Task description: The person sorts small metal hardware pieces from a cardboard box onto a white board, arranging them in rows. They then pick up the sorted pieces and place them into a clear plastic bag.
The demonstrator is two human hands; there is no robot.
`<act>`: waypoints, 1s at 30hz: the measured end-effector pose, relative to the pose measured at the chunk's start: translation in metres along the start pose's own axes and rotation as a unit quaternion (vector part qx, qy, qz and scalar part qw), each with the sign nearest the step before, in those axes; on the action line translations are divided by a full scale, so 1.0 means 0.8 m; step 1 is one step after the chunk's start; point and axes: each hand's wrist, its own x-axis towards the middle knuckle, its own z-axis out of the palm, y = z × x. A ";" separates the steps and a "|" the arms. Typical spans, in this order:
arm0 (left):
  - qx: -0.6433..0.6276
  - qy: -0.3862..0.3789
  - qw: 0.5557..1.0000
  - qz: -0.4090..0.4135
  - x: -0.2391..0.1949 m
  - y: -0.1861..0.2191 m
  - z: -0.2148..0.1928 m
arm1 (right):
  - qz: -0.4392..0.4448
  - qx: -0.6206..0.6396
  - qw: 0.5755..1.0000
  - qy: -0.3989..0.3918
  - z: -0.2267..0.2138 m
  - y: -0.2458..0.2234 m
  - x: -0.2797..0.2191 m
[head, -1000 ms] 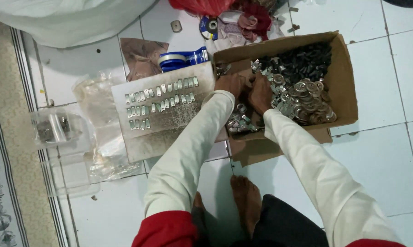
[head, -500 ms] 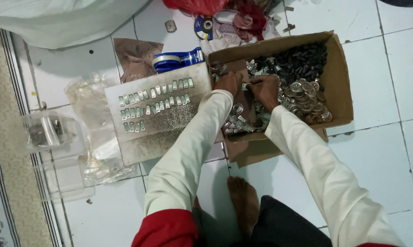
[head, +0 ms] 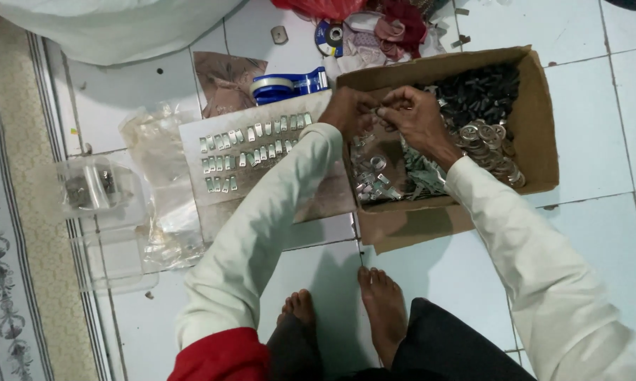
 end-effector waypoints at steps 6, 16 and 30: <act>-0.277 0.169 0.943 -0.073 -0.099 0.042 -0.097 | 0.030 0.115 0.992 -0.031 0.109 -0.088 -0.014; -0.164 0.336 0.913 -0.167 -0.274 -0.006 -0.161 | 0.011 0.118 0.989 -0.091 0.247 -0.096 -0.022; -0.206 0.389 0.822 -0.363 -0.316 -0.051 -0.106 | -0.098 -0.201 0.957 -0.183 0.310 0.020 -0.045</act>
